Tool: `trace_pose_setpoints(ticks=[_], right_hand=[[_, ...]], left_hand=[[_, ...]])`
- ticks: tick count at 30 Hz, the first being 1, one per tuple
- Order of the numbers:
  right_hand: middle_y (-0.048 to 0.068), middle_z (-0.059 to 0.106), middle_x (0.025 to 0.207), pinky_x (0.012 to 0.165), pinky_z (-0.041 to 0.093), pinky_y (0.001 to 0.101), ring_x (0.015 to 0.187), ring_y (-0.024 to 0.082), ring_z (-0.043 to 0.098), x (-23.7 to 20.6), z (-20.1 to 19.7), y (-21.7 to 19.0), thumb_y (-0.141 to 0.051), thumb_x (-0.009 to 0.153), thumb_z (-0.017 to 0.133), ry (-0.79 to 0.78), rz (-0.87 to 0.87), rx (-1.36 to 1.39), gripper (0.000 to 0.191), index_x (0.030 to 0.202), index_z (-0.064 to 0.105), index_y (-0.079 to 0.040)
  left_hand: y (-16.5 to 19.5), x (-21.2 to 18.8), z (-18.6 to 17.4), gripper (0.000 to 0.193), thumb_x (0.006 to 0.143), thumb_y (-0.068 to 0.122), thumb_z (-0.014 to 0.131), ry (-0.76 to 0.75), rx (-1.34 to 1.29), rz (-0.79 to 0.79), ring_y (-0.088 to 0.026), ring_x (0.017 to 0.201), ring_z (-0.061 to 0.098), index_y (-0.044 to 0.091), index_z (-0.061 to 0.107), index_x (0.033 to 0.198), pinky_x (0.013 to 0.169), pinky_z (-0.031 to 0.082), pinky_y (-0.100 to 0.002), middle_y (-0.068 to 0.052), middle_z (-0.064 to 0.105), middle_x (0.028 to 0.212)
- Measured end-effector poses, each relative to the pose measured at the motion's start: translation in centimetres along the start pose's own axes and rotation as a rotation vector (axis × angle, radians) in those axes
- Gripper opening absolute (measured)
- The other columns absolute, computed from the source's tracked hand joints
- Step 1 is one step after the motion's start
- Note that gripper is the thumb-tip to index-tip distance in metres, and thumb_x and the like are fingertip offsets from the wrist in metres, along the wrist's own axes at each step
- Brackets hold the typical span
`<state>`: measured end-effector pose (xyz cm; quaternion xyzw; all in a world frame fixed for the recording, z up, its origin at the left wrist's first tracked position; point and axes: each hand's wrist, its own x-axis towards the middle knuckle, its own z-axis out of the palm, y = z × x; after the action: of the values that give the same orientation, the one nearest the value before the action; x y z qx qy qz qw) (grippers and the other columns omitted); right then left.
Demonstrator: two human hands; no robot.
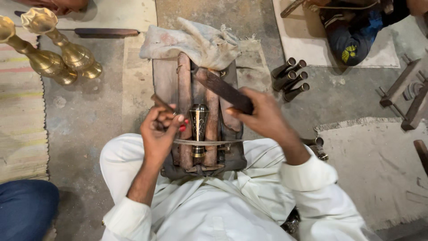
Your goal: The person sits cross-legged on the floor with a brass vase clamped in a wooden jig on their lap. They hold a small chisel against the vase surface and repeatedly strike it with a heavy wooden mallet, rotating the vase to engrave decorative patterns along its body.
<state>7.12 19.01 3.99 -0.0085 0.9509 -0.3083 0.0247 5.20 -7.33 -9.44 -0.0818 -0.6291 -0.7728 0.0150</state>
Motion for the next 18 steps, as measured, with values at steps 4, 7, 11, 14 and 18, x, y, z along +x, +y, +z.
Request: trace_pose_setpoints(ticks=[4, 7, 11, 14, 18], right_hand=[[0.008, 0.074, 0.087, 0.068, 0.055, 0.0408, 0.076, 0.020, 0.072, 1.7, 4.5, -0.3, -0.044, 0.081, 0.083, 0.003, -0.084, 0.246, 0.051, 0.113, 0.070, -0.006], [0.012, 0.073, 0.086, 0.070, 0.055, 0.0450, 0.081, 0.028, 0.072, 3.1, 6.4, -1.1, -0.050, 0.080, 0.086, 0.026, -0.177, 0.046, 0.051, 0.100, 0.073, -0.005], [0.013, 0.073, 0.084, 0.068, 0.054, 0.0490, 0.078, 0.036, 0.072, 4.1, 7.5, -3.0, -0.058, 0.068, 0.087, 0.088, -0.116, -0.215, 0.055, 0.085, 0.075, -0.007], [0.013, 0.072, 0.079, 0.067, 0.055, 0.0464, 0.073, 0.035, 0.072, 4.9, 8.9, -4.4, -0.059, 0.069, 0.087, 0.012, -0.064, -0.490, 0.053, 0.090, 0.075, -0.012], [0.009, 0.071, 0.077, 0.066, 0.056, 0.0413, 0.075, 0.029, 0.073, 5.7, 10.6, -4.9, -0.058, 0.071, 0.087, 0.114, -0.244, -0.600, 0.051, 0.081, 0.074, -0.011]], left_hand=[[-1.6, -3.0, -1.6, 0.024, 0.098, -0.007, 0.071, 0.021, -0.102, -0.015, -0.009, 0.094, 0.072, -0.005, 0.059, 0.118, 0.084, 0.058, -0.022, -0.005, 0.072, 0.097], [-1.8, -5.0, -3.4, 0.030, 0.091, -0.008, 0.071, 0.044, 0.044, -0.182, -0.010, 0.085, 0.072, -0.004, 0.063, 0.120, 0.073, 0.060, -0.023, -0.005, 0.074, 0.091], [-1.7, -7.0, -5.2, 0.031, 0.091, -0.007, 0.071, 0.084, -0.034, -0.216, -0.008, 0.088, 0.071, -0.004, 0.061, 0.120, 0.077, 0.058, -0.021, -0.003, 0.072, 0.091], [-2.0, -7.7, -5.7, 0.031, 0.092, -0.006, 0.072, 0.087, -0.034, -0.230, -0.008, 0.084, 0.070, -0.004, 0.062, 0.121, 0.075, 0.056, -0.021, -0.004, 0.072, 0.090], [-2.3, -7.6, -5.3, 0.031, 0.093, -0.005, 0.072, 0.062, -0.083, -0.238, -0.007, 0.082, 0.068, -0.004, 0.062, 0.122, 0.073, 0.054, -0.020, -0.003, 0.071, 0.090]])
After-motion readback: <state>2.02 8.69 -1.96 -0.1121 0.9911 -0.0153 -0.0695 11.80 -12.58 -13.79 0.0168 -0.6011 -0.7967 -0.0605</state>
